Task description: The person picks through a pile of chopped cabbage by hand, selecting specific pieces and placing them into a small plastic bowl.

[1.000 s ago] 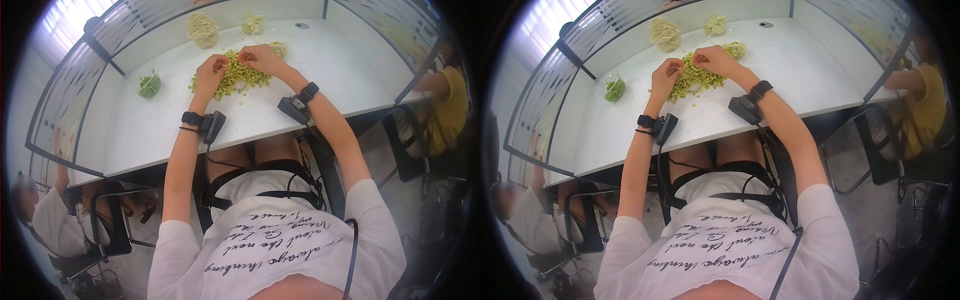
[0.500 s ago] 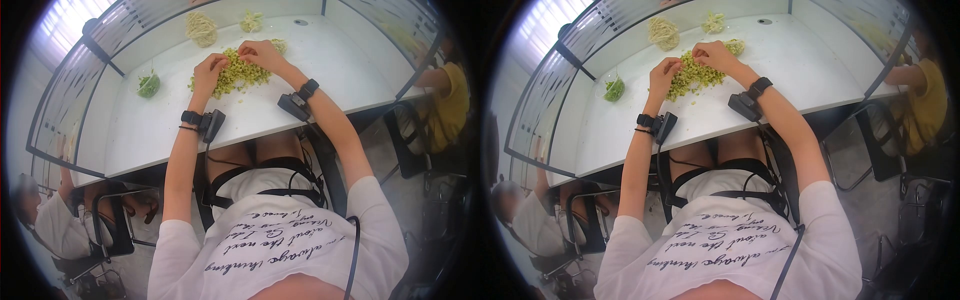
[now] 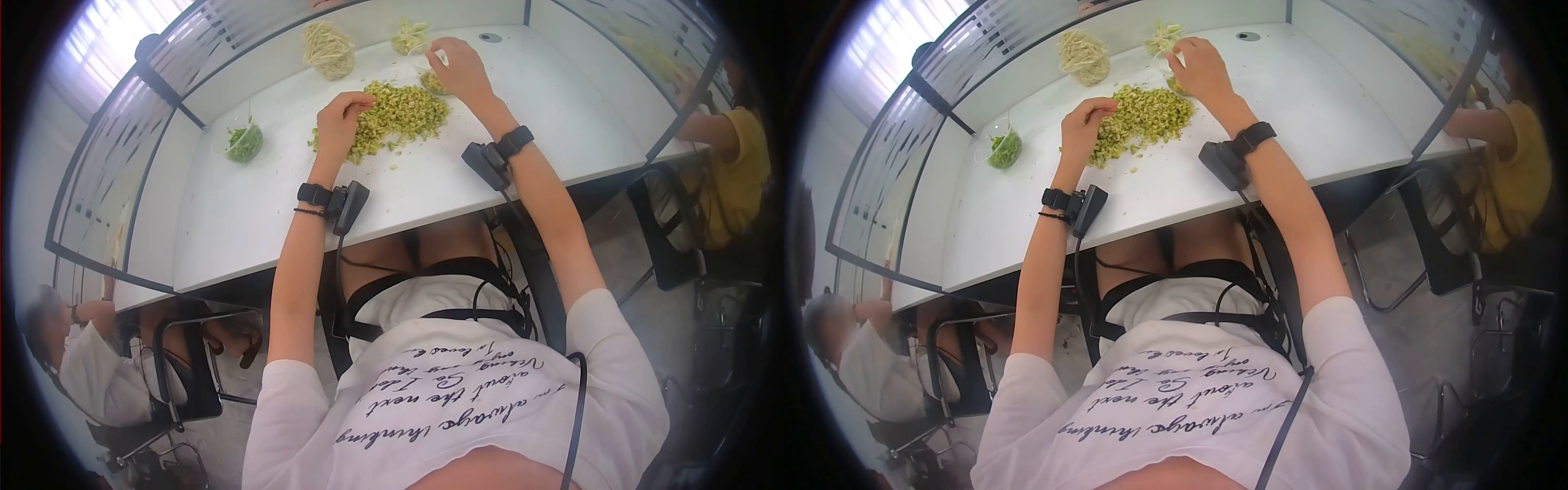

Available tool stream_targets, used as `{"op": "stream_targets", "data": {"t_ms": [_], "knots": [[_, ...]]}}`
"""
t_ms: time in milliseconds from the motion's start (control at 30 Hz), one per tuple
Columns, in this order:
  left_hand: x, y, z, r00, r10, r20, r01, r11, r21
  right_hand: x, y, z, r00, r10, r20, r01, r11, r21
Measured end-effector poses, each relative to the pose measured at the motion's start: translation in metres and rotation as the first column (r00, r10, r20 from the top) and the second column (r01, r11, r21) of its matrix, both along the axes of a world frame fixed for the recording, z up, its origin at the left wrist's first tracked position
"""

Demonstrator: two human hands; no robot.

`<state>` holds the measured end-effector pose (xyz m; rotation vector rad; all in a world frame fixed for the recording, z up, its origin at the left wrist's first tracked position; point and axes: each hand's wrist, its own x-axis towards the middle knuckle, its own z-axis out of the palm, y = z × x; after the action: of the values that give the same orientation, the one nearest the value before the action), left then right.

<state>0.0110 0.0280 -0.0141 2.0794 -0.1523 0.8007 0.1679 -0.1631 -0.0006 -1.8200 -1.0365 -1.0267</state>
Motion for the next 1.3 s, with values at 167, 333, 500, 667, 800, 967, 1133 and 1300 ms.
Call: {"op": "stream_targets", "data": {"t_ms": [167, 333, 500, 667, 800, 967, 1133, 1300], "knots": [[0.004, 0.002, -0.004, 0.999, 0.032, 0.042, -0.031, 0.999, -0.025, -0.001, -0.008, -0.003, 0.971, -0.205, -0.123, 0.163, 0.944, -0.287], [0.004, 0.002, -0.005, 0.998, 0.014, 0.063, -0.011, 0.999, -0.050, -0.010, -0.004, -0.008, 0.979, -0.185, -0.088, 0.154, 0.947, -0.282], [0.002, 0.002, -0.002, 1.000, 0.011, -0.007, -0.012, 0.998, -0.057, -0.020, -0.004, 0.001, 0.933, -0.245, -0.264, 0.129, 0.911, -0.391], [0.005, 0.002, -0.006, 0.999, 0.010, 0.037, -0.007, 0.997, -0.082, -0.007, -0.007, -0.005, 0.936, -0.190, -0.297, 0.075, 0.930, -0.359], [0.004, 0.002, -0.005, 0.999, 0.022, 0.026, -0.021, 0.998, -0.058, -0.012, -0.014, 0.001, 0.965, -0.143, -0.219, 0.057, 0.933, -0.355], [0.003, 0.004, -0.005, 1.000, 0.008, 0.027, -0.007, 0.999, -0.035, -0.030, -0.015, 0.018, 0.903, 0.020, -0.429, -0.211, 0.891, -0.402], [0.001, 0.002, -0.002, 0.999, 0.035, -0.001, -0.035, 0.998, -0.049, -0.035, -0.007, 0.014, 0.883, 0.164, -0.439, -0.340, 0.869, -0.359], [-0.001, -0.007, 0.006, 0.999, 0.017, 0.044, -0.011, 0.991, -0.134, -0.038, -0.007, 0.013, 0.865, 0.233, -0.445, -0.414, 0.831, -0.370]]}}
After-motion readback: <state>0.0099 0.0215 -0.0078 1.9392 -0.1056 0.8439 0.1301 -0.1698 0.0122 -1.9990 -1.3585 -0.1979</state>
